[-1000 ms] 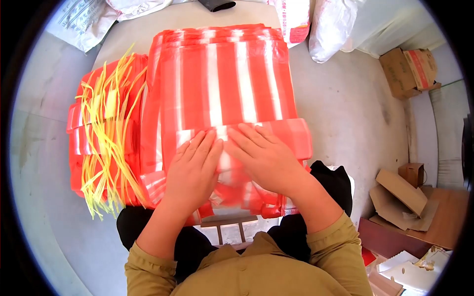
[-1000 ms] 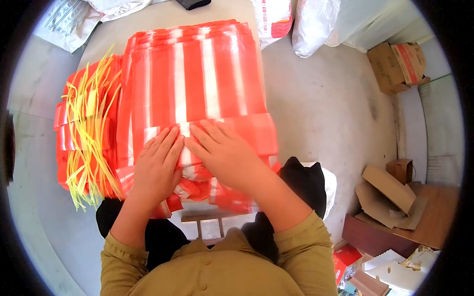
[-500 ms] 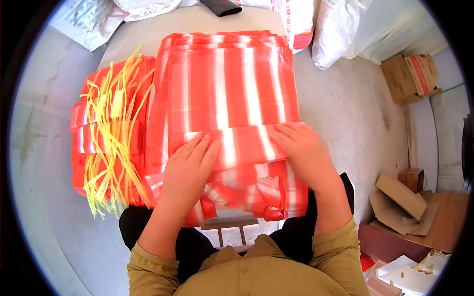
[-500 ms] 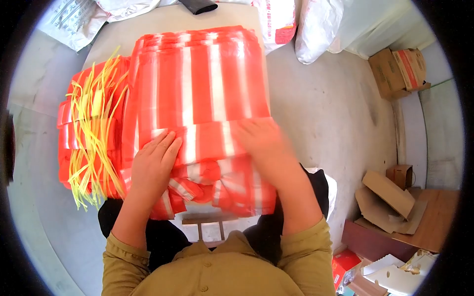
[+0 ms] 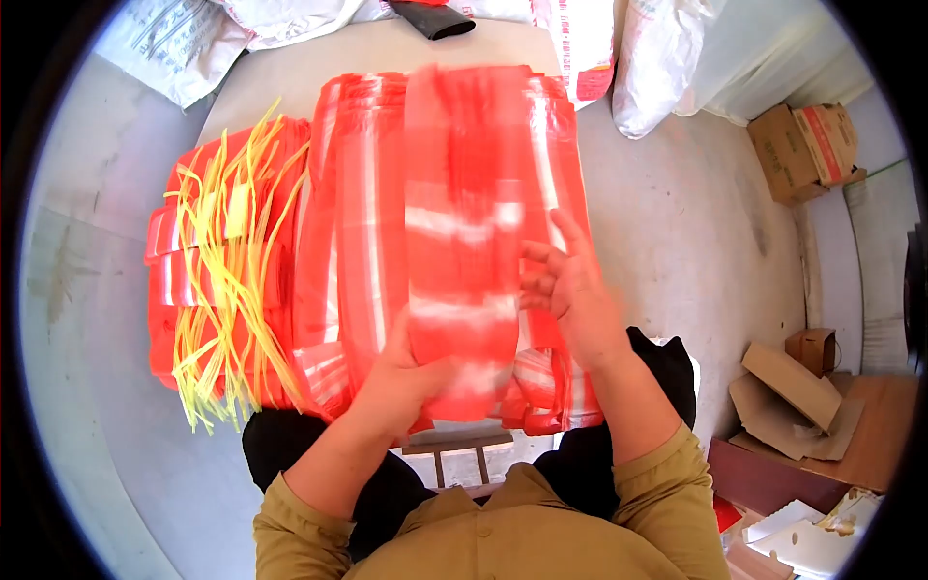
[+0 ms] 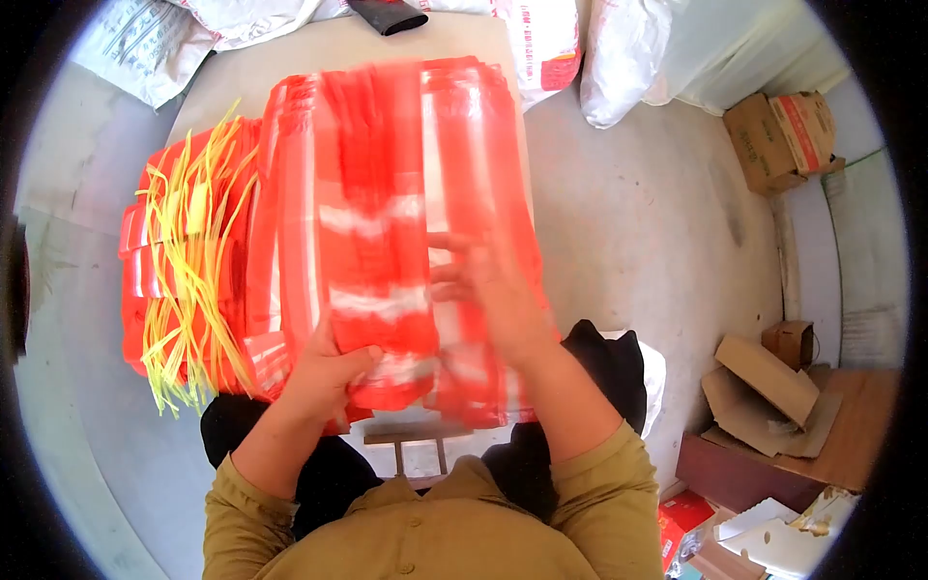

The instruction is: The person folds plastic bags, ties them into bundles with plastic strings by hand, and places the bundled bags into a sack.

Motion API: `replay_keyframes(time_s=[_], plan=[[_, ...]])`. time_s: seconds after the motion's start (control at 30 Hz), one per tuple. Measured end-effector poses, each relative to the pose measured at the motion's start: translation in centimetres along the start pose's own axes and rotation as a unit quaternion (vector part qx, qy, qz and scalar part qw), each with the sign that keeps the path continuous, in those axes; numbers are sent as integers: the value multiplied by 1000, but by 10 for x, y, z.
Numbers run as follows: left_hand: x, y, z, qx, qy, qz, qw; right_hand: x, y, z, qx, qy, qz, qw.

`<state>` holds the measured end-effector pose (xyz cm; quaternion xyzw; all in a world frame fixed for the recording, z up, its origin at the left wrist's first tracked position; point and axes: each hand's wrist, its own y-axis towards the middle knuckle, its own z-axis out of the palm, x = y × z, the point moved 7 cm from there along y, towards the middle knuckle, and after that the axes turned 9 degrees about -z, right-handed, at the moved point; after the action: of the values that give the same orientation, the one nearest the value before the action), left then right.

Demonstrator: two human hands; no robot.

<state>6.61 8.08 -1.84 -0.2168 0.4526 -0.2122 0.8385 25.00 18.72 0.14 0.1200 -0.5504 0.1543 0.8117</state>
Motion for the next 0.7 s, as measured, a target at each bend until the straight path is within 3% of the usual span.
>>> replay_keyframes(time_s=[0.1,0.17,0.43,0.7], plan=[[20,7,-4,-20,-15,-58,998,-9,-2,9,-1,-220,-1,975],[19,6,1,0,-10,-38,999,-3,0,9,39,-416,-49,907],[23,6,2,17,-23,2,1000,-4,-4,34,85,-286,89,950],[21,6,3,12,-7,17,1000,-14,3,38,73,-229,51,969]])
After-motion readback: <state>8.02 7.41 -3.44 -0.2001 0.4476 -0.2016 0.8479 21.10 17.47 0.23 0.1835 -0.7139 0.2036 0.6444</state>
